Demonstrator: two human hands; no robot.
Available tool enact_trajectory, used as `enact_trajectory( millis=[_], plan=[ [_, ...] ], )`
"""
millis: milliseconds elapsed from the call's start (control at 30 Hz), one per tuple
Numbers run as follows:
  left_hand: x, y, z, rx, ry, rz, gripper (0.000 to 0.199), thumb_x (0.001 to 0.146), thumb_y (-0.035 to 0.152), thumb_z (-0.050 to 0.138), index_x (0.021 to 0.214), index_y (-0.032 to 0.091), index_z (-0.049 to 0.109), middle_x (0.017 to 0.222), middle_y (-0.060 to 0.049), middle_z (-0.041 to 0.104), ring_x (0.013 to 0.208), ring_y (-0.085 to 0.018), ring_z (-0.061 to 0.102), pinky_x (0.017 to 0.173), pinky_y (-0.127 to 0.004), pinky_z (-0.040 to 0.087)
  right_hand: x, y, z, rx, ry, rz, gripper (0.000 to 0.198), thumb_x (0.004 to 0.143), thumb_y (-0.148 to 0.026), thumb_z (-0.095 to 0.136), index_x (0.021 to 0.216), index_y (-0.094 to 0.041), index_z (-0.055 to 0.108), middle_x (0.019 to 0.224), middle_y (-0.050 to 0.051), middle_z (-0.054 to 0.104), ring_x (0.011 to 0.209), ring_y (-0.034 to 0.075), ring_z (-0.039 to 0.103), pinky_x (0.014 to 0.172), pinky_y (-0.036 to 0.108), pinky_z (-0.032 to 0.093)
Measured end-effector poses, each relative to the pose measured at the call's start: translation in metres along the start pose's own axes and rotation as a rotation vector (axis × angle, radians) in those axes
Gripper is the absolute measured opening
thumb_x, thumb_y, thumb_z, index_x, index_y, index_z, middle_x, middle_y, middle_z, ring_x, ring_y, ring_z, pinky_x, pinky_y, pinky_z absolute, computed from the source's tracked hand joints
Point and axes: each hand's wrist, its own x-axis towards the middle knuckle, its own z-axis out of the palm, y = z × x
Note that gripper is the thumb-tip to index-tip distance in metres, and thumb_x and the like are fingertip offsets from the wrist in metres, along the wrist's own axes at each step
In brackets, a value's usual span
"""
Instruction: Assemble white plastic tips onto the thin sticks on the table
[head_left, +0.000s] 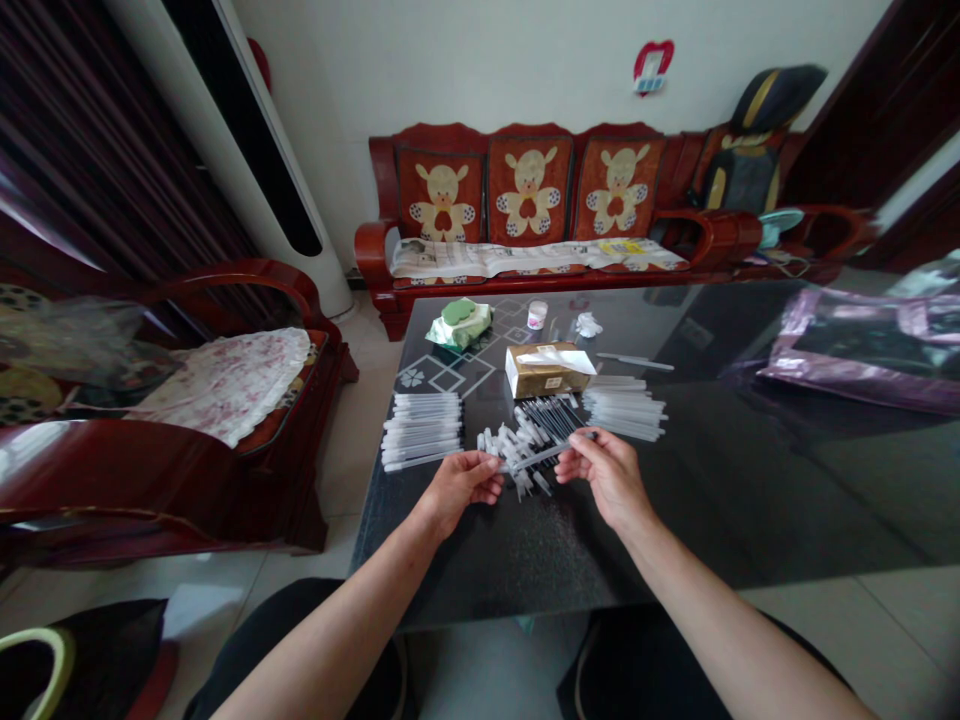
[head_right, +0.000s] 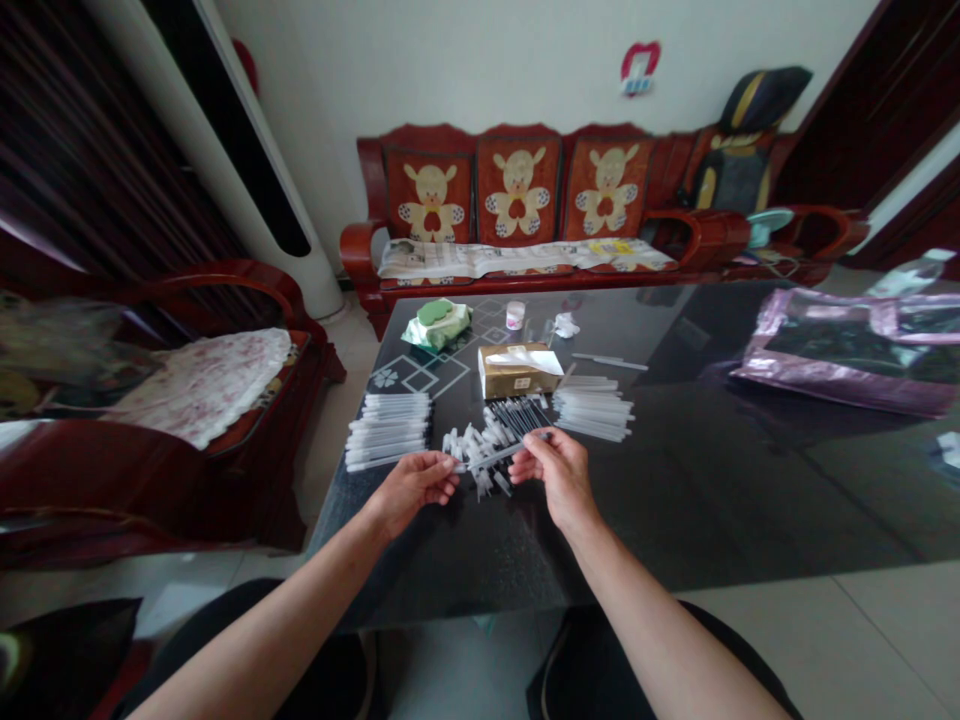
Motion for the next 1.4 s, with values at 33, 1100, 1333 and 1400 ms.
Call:
enact_trajectory(
  millis=[33,1100,1333,1400],
  plan=[
    [0.000,0.000,0.000,0.003,0.002,-0.001,0.031,0.066,0.036,0.078,0.077,0.010,0.065,0.066,-0.004,0.065,0.051,-0.008,0.057,0.048,-0.018,0.047,0.000,0.000,0.000,-0.001,-0.005,0.003,0.025,0.075,-0.036,0.070,0.084,-0.017,0.056,0.061,0.002,0.067,0.049,0.018,0.065,0.047,0.031,0.056],
    [-0.001,-0.009,0.014,-0.050,0.225,0.253,0.035,0.076,0.047,0.063,0.079,0.012,0.060,0.055,0.004,0.049,0.037,-0.002,0.027,0.036,-0.015,0.014,-0.028,-0.004,0.031,-0.972,-0.457,-0.342,0.035,0.092,-0.032,0.044,0.064,-0.017,0.058,0.054,-0.002,0.049,0.052,0.010,0.044,0.055,0.024,0.031],
    [-0.008,-0.011,0.024,-0.028,0.280,0.342,0.034,0.080,0.047,0.060,0.082,0.012,0.059,0.055,0.003,0.051,0.038,-0.003,0.032,0.036,-0.015,0.019,-0.038,0.003,0.033,-0.866,-0.387,-0.306,0.038,0.093,-0.034,0.042,0.064,-0.016,0.057,0.055,-0.002,0.049,0.054,0.011,0.044,0.055,0.023,0.031],
    [-0.009,-0.011,0.025,-0.012,0.289,0.362,0.034,0.081,0.046,0.059,0.083,0.013,0.059,0.055,0.003,0.052,0.039,-0.003,0.033,0.036,-0.015,0.021,-0.039,0.007,0.034,-0.791,-0.376,-0.262,0.039,0.093,-0.035,0.041,0.065,-0.015,0.060,0.056,-0.002,0.051,0.054,0.011,0.045,0.055,0.023,0.032]
  ],
)
